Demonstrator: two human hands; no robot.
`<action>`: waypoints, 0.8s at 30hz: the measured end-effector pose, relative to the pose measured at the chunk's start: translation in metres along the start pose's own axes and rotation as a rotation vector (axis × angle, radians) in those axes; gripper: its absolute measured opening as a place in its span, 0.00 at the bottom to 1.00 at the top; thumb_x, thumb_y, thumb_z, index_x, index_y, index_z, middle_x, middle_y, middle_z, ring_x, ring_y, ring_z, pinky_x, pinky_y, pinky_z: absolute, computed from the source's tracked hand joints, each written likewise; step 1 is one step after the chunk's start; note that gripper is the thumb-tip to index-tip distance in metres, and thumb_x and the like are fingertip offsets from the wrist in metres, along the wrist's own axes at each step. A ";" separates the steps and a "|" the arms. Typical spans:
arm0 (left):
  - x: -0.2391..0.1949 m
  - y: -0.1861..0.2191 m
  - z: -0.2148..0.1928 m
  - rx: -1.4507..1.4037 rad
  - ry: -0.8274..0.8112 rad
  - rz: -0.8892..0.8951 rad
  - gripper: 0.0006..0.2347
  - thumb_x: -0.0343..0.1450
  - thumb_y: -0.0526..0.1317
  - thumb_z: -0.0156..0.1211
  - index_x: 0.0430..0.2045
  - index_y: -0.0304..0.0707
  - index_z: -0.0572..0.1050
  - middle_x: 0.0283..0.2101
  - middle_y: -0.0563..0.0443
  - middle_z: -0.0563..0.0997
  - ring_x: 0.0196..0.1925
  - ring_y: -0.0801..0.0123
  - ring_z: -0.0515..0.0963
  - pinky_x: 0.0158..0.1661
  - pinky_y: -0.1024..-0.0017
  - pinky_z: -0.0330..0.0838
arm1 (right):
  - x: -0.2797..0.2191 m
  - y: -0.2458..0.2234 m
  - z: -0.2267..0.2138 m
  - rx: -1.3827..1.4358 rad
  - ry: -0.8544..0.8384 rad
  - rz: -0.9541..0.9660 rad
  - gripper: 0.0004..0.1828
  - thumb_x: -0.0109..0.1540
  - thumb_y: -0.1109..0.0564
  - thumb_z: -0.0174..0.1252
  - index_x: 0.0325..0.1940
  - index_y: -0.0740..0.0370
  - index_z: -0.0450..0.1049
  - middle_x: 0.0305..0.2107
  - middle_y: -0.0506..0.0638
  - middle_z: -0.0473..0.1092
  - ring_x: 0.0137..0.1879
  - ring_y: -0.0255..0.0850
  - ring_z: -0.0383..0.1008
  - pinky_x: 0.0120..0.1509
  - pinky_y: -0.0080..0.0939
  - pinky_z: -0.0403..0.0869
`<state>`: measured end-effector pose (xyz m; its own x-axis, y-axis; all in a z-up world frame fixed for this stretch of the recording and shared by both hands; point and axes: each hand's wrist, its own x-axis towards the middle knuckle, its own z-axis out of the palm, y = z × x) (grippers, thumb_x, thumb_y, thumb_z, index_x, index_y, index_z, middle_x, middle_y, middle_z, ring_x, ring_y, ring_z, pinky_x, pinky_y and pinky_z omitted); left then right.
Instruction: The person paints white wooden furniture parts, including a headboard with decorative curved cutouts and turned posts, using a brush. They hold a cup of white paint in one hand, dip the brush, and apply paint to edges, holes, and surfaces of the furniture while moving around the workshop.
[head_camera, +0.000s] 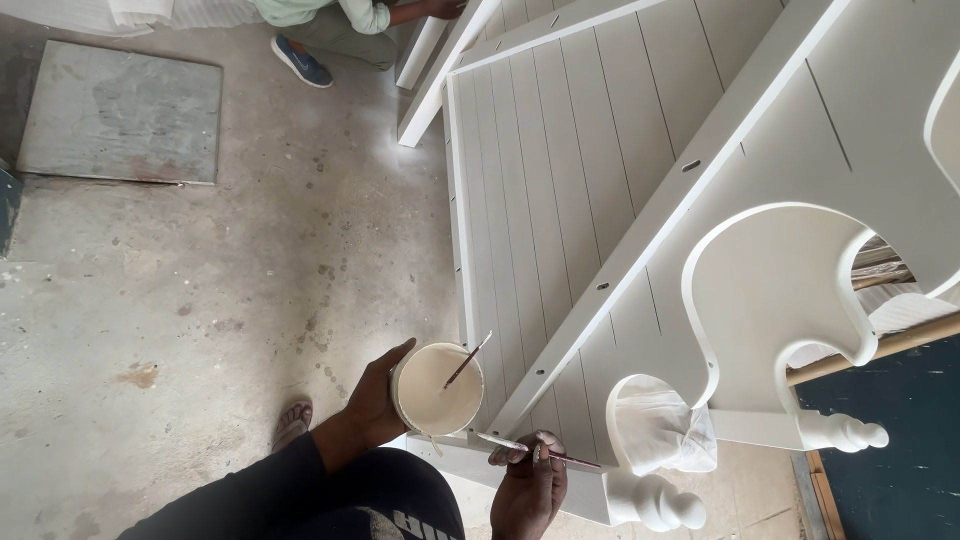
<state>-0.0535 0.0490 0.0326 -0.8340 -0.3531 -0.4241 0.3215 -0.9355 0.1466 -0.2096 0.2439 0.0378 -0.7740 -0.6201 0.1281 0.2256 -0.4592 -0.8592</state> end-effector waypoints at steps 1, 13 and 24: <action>-0.001 0.001 0.000 0.005 0.008 0.001 0.28 0.71 0.57 0.49 0.56 0.32 0.71 0.52 0.35 0.78 0.54 0.52 0.79 0.51 0.53 0.77 | 0.000 0.001 0.002 0.006 -0.002 0.003 0.13 0.73 0.57 0.45 0.53 0.67 0.72 0.26 0.55 0.69 0.31 0.44 0.72 0.37 0.49 0.74; -0.012 0.035 -0.016 -0.042 0.003 -0.001 0.27 0.72 0.56 0.48 0.55 0.30 0.71 0.51 0.35 0.78 0.53 0.52 0.80 0.52 0.53 0.77 | -0.004 0.016 0.040 -0.060 -0.031 0.020 0.15 0.72 0.57 0.45 0.54 0.69 0.71 0.26 0.55 0.69 0.31 0.44 0.71 0.37 0.48 0.74; -0.032 0.070 -0.038 -0.017 0.018 -0.029 0.26 0.73 0.56 0.47 0.55 0.31 0.72 0.52 0.37 0.78 0.53 0.55 0.80 0.51 0.55 0.76 | -0.024 0.030 0.085 -0.129 -0.014 0.030 0.14 0.71 0.58 0.46 0.53 0.69 0.72 0.27 0.55 0.69 0.31 0.44 0.71 0.37 0.48 0.74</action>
<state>0.0126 -0.0042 0.0220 -0.8349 -0.3254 -0.4438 0.3052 -0.9449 0.1188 -0.1339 0.1904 0.0508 -0.7594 -0.6417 0.1076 0.1698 -0.3551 -0.9193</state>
